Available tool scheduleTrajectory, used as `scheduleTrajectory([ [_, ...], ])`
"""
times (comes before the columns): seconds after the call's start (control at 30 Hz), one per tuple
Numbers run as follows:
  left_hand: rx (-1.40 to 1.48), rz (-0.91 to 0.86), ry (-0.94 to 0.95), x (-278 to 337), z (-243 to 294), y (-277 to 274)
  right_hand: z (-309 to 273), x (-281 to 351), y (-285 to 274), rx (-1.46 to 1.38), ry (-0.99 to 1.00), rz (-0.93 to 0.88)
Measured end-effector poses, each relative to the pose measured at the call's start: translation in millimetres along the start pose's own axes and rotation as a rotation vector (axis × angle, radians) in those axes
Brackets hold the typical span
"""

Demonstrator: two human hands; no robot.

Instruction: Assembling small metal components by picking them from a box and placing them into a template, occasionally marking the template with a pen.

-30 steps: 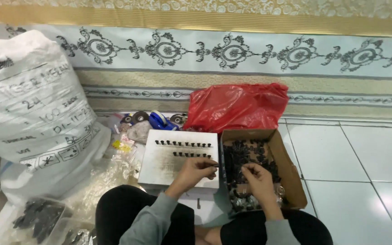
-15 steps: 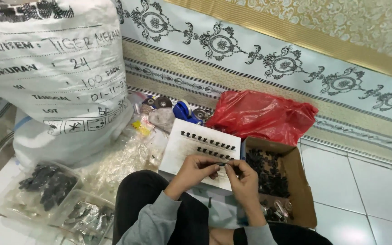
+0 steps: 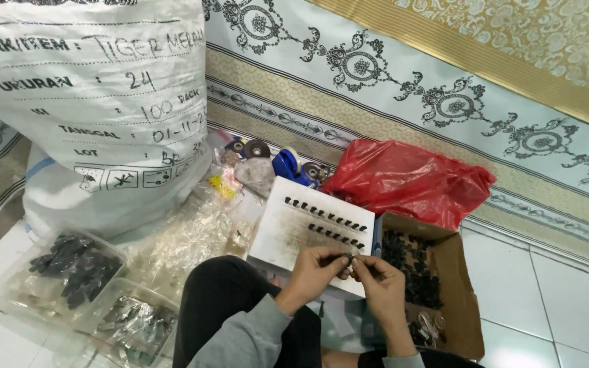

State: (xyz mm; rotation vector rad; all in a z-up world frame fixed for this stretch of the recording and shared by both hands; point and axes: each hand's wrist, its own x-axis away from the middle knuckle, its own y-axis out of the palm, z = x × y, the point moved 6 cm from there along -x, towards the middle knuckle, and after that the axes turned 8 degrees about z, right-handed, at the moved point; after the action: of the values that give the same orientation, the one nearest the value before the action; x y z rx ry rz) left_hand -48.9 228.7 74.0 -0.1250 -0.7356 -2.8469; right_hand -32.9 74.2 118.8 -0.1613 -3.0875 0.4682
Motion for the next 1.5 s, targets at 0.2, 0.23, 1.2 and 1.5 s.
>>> scheduleTrajectory([
  [0.2,0.188,0.154,-0.121,-0.9,-20.6,3.0,11.5,-7.4,5.6,0.054,-0.001,0.057],
  [0.23,0.19,0.159,-0.125,-3.2,-22.8,1.9,11.8,-10.6,8.8,0.057,0.003,0.053],
  [1.2,-1.118,-0.643,-0.445,30.0,-50.8,26.7,22.3,-95.8,156.5,0.912,-0.593,-0.341],
  [1.5,-1.097,-0.613,-0.474,29.9,-41.8,24.8,24.2,-92.9,155.0,0.867,-0.543,-0.356],
])
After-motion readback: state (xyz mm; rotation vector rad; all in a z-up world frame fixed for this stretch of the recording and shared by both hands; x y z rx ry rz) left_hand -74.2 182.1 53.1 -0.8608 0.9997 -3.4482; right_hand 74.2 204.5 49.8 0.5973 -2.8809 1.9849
